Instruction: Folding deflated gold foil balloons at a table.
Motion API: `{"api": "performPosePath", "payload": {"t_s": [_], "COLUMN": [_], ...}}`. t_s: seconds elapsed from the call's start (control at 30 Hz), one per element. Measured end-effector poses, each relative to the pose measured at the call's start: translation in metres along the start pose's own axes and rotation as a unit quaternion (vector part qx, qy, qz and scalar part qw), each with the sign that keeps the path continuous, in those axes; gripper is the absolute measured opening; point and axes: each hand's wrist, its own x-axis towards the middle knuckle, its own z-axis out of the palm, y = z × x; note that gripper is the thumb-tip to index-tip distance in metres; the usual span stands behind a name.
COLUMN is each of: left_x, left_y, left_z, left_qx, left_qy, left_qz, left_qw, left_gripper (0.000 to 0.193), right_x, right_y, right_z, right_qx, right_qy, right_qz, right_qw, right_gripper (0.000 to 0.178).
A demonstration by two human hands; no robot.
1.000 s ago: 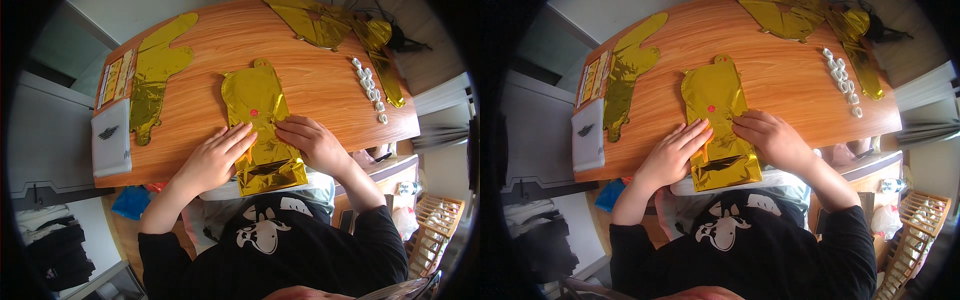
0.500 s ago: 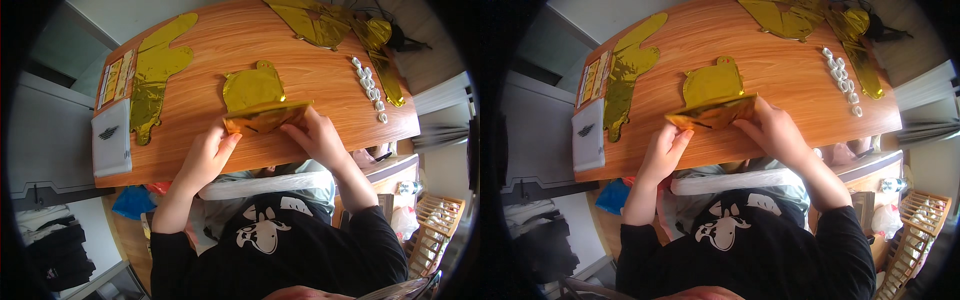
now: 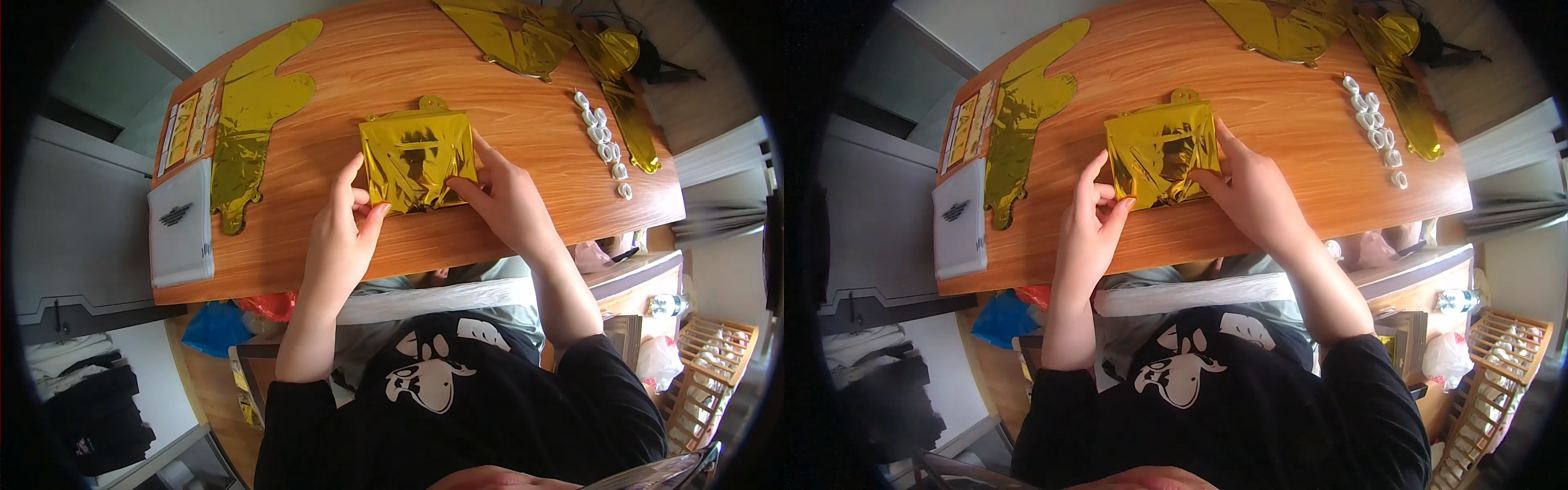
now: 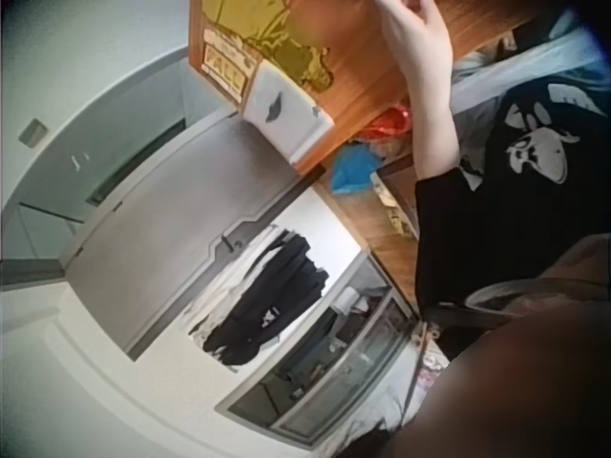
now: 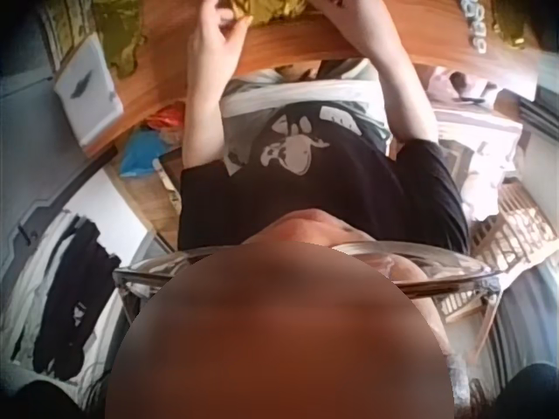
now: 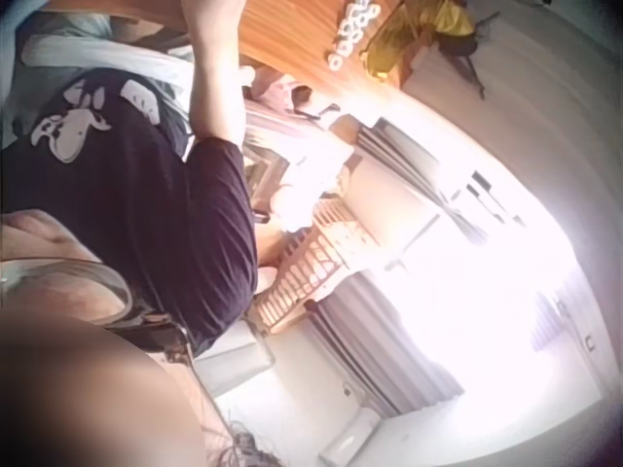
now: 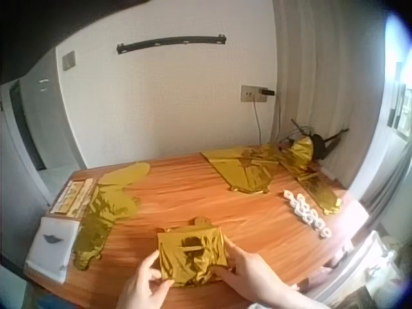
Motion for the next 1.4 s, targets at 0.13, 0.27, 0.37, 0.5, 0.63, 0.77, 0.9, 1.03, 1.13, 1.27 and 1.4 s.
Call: {"api": "performPosePath", "payload": {"t_s": [0.13, 0.27, 0.37, 0.5, 0.63, 0.77, 0.9, 1.03, 1.13, 1.27, 1.4], "left_x": [0.001, 0.001, 0.002, 0.001, 0.01, 0.042, 0.08, 0.087, 0.088, 0.088, 0.087], "left_y": [0.003, 0.003, 0.004, 0.002, 0.011, 0.023, -0.002, -0.017, -0.023, -0.025, -0.027], "left_z": [-0.003, -0.004, -0.002, -0.002, -0.009, -0.021, -0.003, 0.009, 0.008, 0.01, 0.012], "left_qx": [0.015, 0.028, 0.035, 0.07, 0.184, 0.279, 0.268, 0.308, 0.324, 0.318, 0.356], "left_qy": [-0.014, -0.019, -0.022, -0.024, -0.045, -0.127, -0.221, -0.279, -0.273, -0.283, -0.255], "left_qz": [-0.002, -0.014, 0.004, 0.024, 0.093, 0.149, 0.276, 0.265, 0.275, 0.266, 0.278], "left_qw": [1.0, 0.999, 0.999, 0.997, 0.977, 0.94, 0.896, 0.87, 0.863, 0.865, 0.855], "left_gripper": [0.062, 0.046, 0.026, 0.018, 0.024, 0.041, 0.076, 0.082, 0.081, 0.08, 0.084], "right_x": [0.001, 0.003, 0.005, 0.007, 0.007, 0.008, 0.008, 0.006, 0.004, -0.013, -0.018], "right_y": [0.004, 0.001, -0.001, -0.004, -0.004, -0.003, 0.002, -0.003, -0.007, 0.008, 0.016], "right_z": [0.002, 0.004, 0.004, 0.004, 0.004, 0.005, 0.007, 0.003, -0.001, -0.004, -0.004], "right_qx": [-0.046, -0.08, -0.102, -0.118, -0.114, -0.111, -0.09, -0.085, -0.088, -0.035, -0.049], "right_qy": [0.001, 0.017, 0.011, 0.01, 0.011, 0.013, 0.018, 0.023, 0.013, 0.057, 0.069], "right_qz": [0.018, -0.002, 0.008, 0.016, 0.019, 0.008, 0.002, 0.012, 0.026, -0.036, -0.052], "right_qw": [0.999, 0.997, 0.995, 0.993, 0.993, 0.994, 0.996, 0.996, 0.996, 0.997, 0.995], "right_gripper": [0.075, 0.079, 0.082, 0.083, 0.083, 0.083, 0.081, 0.08, 0.08, 0.073, 0.062]}}
